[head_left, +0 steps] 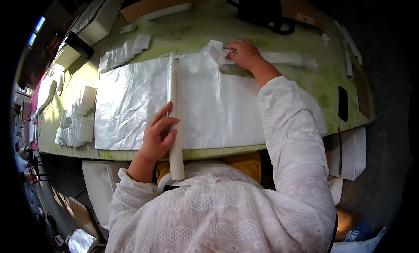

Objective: The person repeatedly unrolls a clear plastic sheet, folds it into small rectangular packets, and places them on a stack. The process is repeated multiple times with consistent hand motions.

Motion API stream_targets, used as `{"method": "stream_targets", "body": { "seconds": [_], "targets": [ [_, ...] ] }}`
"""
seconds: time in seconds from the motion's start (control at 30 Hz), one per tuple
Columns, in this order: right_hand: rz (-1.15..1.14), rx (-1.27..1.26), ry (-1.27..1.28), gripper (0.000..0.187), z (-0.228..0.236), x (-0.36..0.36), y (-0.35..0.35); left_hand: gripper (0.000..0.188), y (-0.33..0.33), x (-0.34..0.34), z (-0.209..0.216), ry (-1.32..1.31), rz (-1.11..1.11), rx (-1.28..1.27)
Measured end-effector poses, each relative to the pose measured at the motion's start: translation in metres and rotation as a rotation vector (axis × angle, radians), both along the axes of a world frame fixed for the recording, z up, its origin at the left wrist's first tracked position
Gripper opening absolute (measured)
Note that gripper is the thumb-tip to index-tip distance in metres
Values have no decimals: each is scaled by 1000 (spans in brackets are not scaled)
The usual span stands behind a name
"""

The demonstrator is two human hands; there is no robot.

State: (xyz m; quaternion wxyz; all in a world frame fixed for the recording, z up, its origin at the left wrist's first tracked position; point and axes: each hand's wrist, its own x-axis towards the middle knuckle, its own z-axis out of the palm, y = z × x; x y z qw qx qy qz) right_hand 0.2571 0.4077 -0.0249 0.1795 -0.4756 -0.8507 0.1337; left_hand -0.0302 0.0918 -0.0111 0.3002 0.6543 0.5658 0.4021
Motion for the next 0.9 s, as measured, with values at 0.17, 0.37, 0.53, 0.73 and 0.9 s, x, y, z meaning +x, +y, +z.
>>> {"method": "stream_targets", "body": {
  "seconds": [0.17,0.37,0.53,0.73,0.9],
  "targets": [
    [-188,355,-217,14,13,106,6,27,0,0,-3,-17,-5,37],
    [-680,-7,-275,22,38,232,-5,28,4,0,-6,-6,-13,52],
    [-473,-82,-163,32,96,113,-23,28,-1,-3,-9,20,17,66],
    [185,486,-219,42,14,4,4,29,2,-3,3,17,-4,-17],
    [271,-116,-402,42,32,-45,21,29,-2,-2,2,26,17,-20]
  ]
}}
